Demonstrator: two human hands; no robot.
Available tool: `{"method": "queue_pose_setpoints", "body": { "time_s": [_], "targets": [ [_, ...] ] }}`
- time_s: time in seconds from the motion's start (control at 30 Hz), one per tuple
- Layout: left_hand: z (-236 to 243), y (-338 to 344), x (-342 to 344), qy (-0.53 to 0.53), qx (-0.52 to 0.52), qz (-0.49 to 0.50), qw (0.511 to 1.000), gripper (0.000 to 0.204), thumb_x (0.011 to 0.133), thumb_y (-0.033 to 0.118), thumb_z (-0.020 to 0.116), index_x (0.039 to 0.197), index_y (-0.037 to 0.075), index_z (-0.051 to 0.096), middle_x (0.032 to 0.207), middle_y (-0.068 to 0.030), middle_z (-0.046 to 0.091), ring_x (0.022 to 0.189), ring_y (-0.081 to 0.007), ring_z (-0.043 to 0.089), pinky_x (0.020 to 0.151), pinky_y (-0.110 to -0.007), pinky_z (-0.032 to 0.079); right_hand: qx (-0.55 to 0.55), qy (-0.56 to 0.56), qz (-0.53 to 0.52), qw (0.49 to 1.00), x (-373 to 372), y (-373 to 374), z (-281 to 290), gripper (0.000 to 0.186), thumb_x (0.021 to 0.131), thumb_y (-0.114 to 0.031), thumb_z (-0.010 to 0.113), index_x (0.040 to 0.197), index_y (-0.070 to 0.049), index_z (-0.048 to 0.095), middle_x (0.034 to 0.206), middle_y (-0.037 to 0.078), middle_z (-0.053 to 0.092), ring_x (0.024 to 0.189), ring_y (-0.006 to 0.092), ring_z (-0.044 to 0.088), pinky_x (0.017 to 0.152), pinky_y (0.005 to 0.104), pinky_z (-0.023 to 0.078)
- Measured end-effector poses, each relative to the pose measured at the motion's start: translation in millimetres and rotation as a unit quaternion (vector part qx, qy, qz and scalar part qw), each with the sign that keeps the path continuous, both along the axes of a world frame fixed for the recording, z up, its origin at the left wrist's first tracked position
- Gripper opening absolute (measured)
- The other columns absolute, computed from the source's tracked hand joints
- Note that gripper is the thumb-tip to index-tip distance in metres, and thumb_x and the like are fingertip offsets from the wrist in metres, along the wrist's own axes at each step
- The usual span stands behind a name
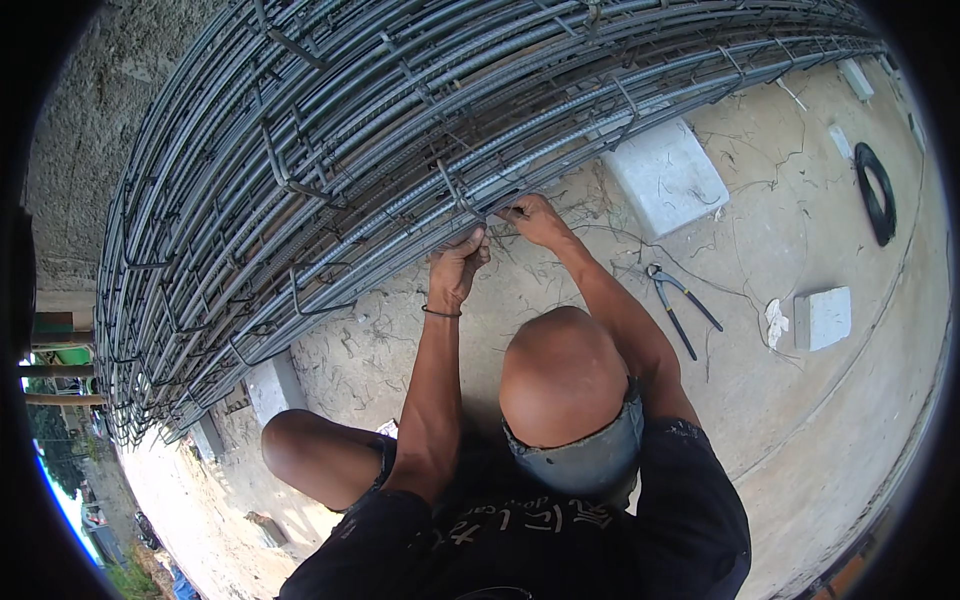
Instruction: The person secures horizontal steel rebar rods to vertical cage supports by hand using thin metal wire and a pair of pliers. The person wraps the wire around the intersection and twists it tightly using the pliers to fix the structure in place.
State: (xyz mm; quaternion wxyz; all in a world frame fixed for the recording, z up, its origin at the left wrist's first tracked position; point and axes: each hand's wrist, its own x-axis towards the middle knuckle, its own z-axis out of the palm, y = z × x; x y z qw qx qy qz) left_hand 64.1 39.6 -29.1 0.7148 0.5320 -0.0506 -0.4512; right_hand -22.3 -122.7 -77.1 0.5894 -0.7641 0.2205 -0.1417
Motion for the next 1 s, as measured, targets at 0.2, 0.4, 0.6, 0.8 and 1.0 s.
{"method": "queue_pose_setpoints", "body": {
  "time_s": [0.2, 0.4, 0.6, 0.8, 1.0],
  "targets": [
    [-21, -17, -23, -0.161, 0.003, 0.083, 0.983, 0.007, 0.083, -0.001, 0.064, 0.09, -0.002, 0.067, 0.072, -0.0082, 0.065, 0.057, -0.0126, 0.056, 0.051, -0.025, 0.044, -0.103, -0.061, -0.104, 0.987, -27, 49, 6, 0.021, 0.087, -0.015, 0.059, 0.105, -0.005, 0.065, 0.077, 0.018, 0.065, 0.067, 0.0324, 0.062, 0.061, 0.0395, 0.047],
    [-36, -6, -21, -0.279, 0.02, 0.111, 0.954, 0.008, 0.084, 0.0, 0.064, 0.089, -0.005, 0.067, 0.074, -0.0077, 0.066, 0.059, -0.0096, 0.054, 0.052, -0.023, 0.043, -0.244, 0.01, -0.026, 0.969, -35, 66, 40, 0.018, 0.084, -0.005, 0.052, 0.101, -0.002, 0.059, 0.08, 0.022, 0.063, 0.075, 0.0401, 0.06, 0.064, 0.0445, 0.047],
    [-43, -6, -30, -0.407, 0.056, 0.128, 0.903, 0.009, 0.083, -0.001, 0.062, 0.088, -0.005, 0.068, 0.076, -0.0105, 0.068, 0.063, -0.0153, 0.06, 0.059, -0.027, 0.047, -0.236, 0.005, -0.062, 0.97, -39, 82, 49, 0.011, 0.079, -0.004, 0.051, 0.089, -0.001, 0.055, 0.066, 0.022, 0.06, 0.061, 0.0405, 0.06, 0.056, 0.0478, 0.047],
    [-32, 1, -31, -0.582, 0.119, 0.068, 0.802, 0.019, 0.082, 0.001, 0.059, 0.098, -0.004, 0.068, 0.087, -0.0177, 0.069, 0.077, -0.0226, 0.067, 0.072, -0.03, 0.05, -0.142, 0.013, -0.085, 0.986, -40, 88, 49, 0.012, 0.088, -0.011, 0.049, 0.093, -0.001, 0.055, 0.071, 0.024, 0.059, 0.069, 0.0441, 0.058, 0.063, 0.049, 0.046],
    [-15, -2, -26, -0.588, 0.174, 0.002, 0.79, 0.022, 0.081, 0.001, 0.056, 0.099, -0.002, 0.069, 0.089, -0.0194, 0.069, 0.077, -0.0251, 0.067, 0.071, -0.031, 0.05, -0.111, -0.014, -0.099, 0.989, -37, 86, 34, 0.013, 0.089, -0.013, 0.05, 0.093, -0.003, 0.056, 0.075, 0.024, 0.06, 0.073, 0.0434, 0.058, 0.066, 0.0493, 0.045]
  ]
}}
